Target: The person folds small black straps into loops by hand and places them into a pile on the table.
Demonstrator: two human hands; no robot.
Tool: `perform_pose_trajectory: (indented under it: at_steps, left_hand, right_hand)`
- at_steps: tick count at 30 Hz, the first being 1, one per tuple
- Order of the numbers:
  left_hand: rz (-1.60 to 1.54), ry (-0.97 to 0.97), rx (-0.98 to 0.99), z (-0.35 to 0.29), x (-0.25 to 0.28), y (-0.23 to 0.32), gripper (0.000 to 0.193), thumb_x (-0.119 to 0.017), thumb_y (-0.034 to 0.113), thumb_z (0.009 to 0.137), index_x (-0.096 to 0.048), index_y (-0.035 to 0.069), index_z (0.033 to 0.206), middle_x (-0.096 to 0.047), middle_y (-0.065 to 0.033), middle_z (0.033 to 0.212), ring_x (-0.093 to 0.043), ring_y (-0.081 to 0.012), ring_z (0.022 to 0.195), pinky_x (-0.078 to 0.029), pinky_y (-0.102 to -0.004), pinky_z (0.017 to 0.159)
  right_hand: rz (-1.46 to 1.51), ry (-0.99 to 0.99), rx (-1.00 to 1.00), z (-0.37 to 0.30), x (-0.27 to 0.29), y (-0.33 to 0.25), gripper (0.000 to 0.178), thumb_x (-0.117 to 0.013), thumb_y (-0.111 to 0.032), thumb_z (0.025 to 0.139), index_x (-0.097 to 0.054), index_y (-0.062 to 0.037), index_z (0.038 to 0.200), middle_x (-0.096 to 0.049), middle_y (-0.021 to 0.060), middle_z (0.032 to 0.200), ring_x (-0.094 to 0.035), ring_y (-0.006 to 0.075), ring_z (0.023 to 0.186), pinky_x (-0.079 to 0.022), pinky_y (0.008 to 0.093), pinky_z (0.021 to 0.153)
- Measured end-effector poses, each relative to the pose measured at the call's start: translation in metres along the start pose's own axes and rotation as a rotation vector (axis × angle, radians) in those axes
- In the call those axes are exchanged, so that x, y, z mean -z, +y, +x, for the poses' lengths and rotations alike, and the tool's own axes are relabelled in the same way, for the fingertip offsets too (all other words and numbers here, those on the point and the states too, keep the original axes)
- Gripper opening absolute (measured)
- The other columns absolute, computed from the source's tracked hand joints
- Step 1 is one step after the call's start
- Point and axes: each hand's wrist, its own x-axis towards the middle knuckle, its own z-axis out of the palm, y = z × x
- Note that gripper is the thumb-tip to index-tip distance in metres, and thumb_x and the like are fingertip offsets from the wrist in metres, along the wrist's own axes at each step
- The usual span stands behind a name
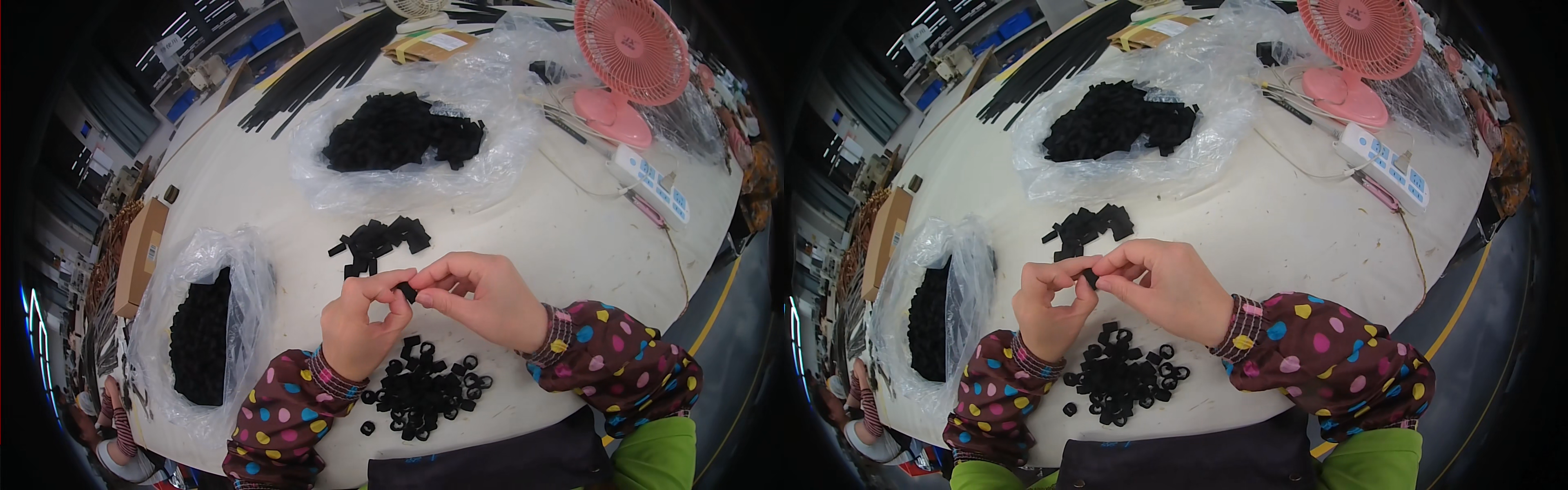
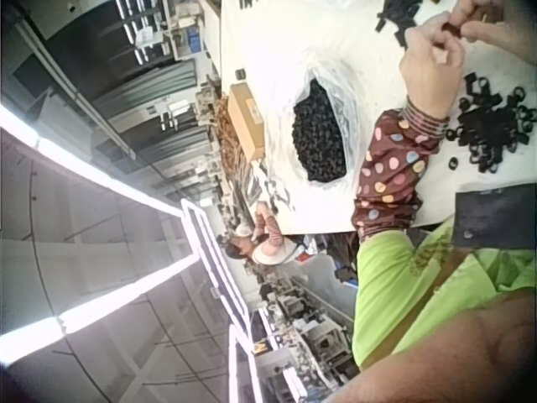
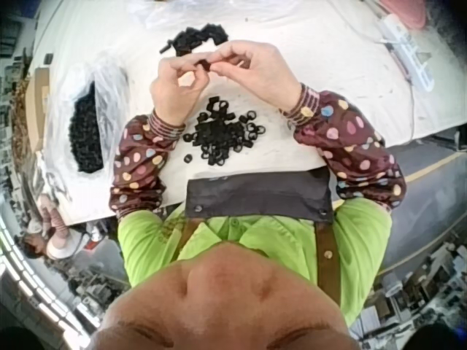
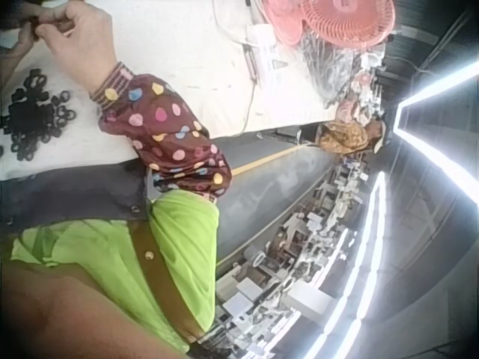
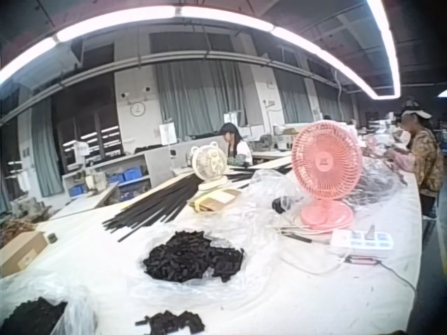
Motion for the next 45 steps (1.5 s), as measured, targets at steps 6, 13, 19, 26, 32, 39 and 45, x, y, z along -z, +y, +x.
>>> perform_pose_trajectory:
  at_steps: [6, 13, 19, 26, 32, 39, 45]
  left_hand:
    - [-0.05, 0.088, -0.126, -0.001, -0.005, 0.0, 0.032, -0.062, -0.01, 0.073, -0.036, 0.005, 0.084, -0.068, -0.0155, 0.089, -0.066, -0.0171, 0.075, -0.052, -0.0263, 0.07]
    - [-0.415, -0.066, 0.226, 0.008, 0.004, 0.006, 0.021, -0.061, -0.003, 0.078, -0.05, -0.001, 0.095, -0.065, -0.01, 0.092, -0.066, -0.0156, 0.077, -0.054, -0.0272, 0.069]
    - [-1.06, -0.522, 0.874, 0.021, 0.024, -0.009, 0.018, -0.057, 0.013, 0.089, -0.054, -0.002, 0.099, -0.059, -0.0076, 0.1, -0.061, -0.0137, 0.089, -0.05, -0.027, 0.084]
    - [-0.96, -0.565, 0.722, 0.018, 0.019, -0.011, 0.011, -0.059, 0.006, 0.087, -0.054, -0.001, 0.094, -0.06, -0.0068, 0.095, -0.061, -0.0111, 0.09, -0.049, -0.0231, 0.08]
    - [-0.893, -0.221, 0.528, 0.011, 0.006, 0.015, 0.014, -0.061, -0.003, 0.081, -0.052, -0.001, 0.092, -0.061, -0.0053, 0.089, -0.061, -0.0095, 0.086, -0.05, -0.0213, 0.076]
    - [-0.332, -0.143, 0.207, 0.006, 0.01, 0.018, 0.019, -0.065, -0.003, 0.075, -0.052, -0.001, 0.088, -0.064, -0.0067, 0.082, -0.064, -0.0112, 0.077, -0.052, -0.0236, 0.069]
    - [0.014, 0.05, -0.134, 0.004, 0.003, 0.008, 0.023, -0.067, -0.004, 0.068, -0.051, 0.004, 0.082, -0.065, -0.0084, 0.076, -0.065, -0.019, 0.065, -0.051, -0.0258, 0.058]
  right_hand:
    - [-0.012, -0.026, 0.016, -0.004, 0.0, -0.005, 0.016, -0.065, -0.01, 0.078, -0.063, 0.0013, 0.089, -0.066, 0.006, 0.08, -0.064, 0.0097, 0.071, -0.049, 0.0224, 0.062]
    - [-0.049, -0.081, 0.076, 0.0, 0.004, 0.001, 0.011, -0.065, -0.007, 0.078, -0.061, -0.0006, 0.086, -0.063, 0.0008, 0.078, -0.059, 0.0056, 0.068, -0.045, 0.0201, 0.055]
    - [-0.079, -0.192, 0.01, 0.001, 0.011, -0.001, 0.011, -0.064, -0.011, 0.077, -0.06, -0.0016, 0.082, -0.063, 0.0066, 0.074, -0.062, 0.0129, 0.066, -0.049, 0.0246, 0.06]
    - [-0.472, 0.024, 0.307, 0.0, 0.005, 0.007, 0.013, -0.065, -0.013, 0.075, -0.055, -0.007, 0.08, -0.06, 0.0034, 0.076, -0.063, 0.0178, 0.065, -0.047, 0.0273, 0.054]
    - [-0.633, 0.3, 0.54, -0.003, -0.003, 0.003, 0.016, -0.066, -0.011, 0.073, -0.052, -0.0092, 0.078, -0.053, 0.0031, 0.074, -0.056, 0.0203, 0.057, -0.044, 0.0302, 0.049]
    - [-0.703, 0.301, 0.666, -0.007, -0.004, 0.003, 0.021, -0.069, -0.002, 0.066, -0.053, -0.0086, 0.079, -0.061, 0.0048, 0.077, -0.057, 0.0203, 0.058, -0.045, 0.0282, 0.051]
    - [-0.533, 0.155, 0.567, -0.007, -0.006, 0.005, 0.016, -0.066, -0.005, 0.071, -0.052, -0.0074, 0.079, -0.058, 0.0043, 0.076, -0.058, 0.0202, 0.061, -0.045, 0.028, 0.052]
